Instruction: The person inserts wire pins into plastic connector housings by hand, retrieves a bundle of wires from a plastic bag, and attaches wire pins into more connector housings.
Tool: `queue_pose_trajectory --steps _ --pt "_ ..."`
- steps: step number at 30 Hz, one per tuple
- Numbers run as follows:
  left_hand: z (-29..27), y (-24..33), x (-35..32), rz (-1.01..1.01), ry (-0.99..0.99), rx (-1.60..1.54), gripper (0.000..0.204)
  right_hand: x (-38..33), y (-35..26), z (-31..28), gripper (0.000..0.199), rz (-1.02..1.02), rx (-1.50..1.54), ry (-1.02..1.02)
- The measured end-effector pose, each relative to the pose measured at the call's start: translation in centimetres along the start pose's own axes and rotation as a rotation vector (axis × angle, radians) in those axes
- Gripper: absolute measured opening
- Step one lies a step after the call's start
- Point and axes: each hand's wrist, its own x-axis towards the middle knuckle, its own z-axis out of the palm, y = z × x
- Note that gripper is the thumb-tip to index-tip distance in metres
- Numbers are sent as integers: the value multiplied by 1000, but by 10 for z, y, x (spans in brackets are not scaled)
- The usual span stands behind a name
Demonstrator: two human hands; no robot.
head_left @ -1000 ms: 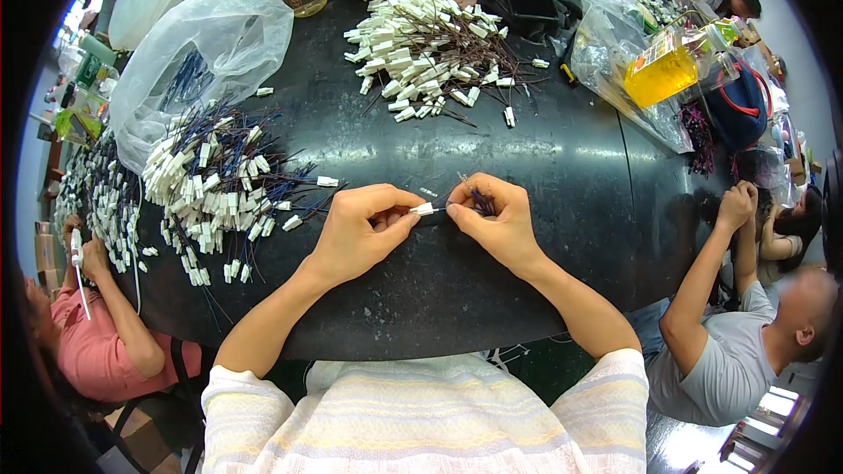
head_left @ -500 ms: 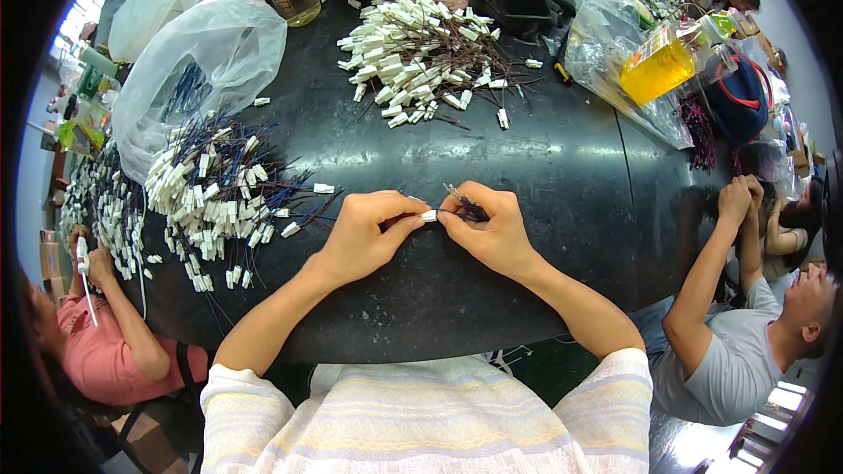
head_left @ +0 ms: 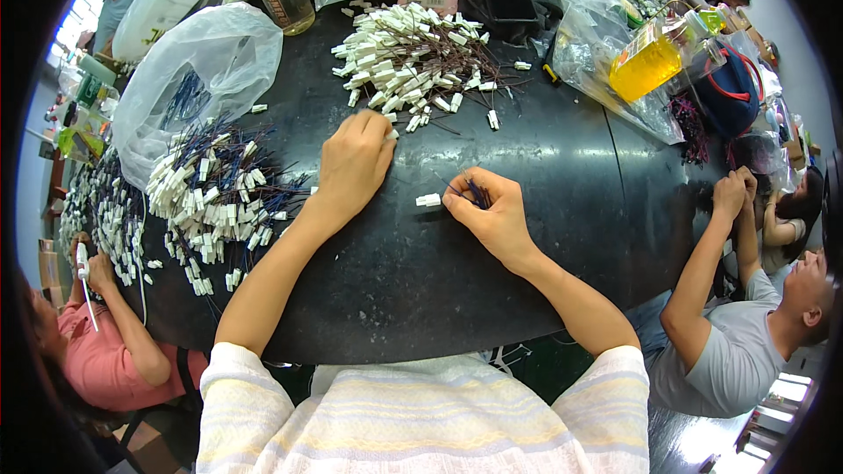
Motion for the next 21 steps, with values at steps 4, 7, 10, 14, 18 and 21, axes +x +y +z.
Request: queue_pose_trajectory --steps 4,7,10,14,18,21 --pt "-21 23 -24 -446 -210 -527 10 0 -6 0 10 -35 27 -20" --pt "-33 37 -30 -693 -198 -1013 9 0 2 0 9 -85 41 -69" --pt "-35 38 -33 -675 -218 -1079 12 0 0 0 10 -89 20 -129" --pt "-34 36 -36 -662 -249 -1137 15 1 2 1 10 -125 19 -139" --pt "-35 37 -38 -640 -272 -1120 15 0 -1 -1 11 -119 -14 -164" --pt "-35 38 -39 -570 -274 -1066 13 1 1 0 11 -122 -9 -162"
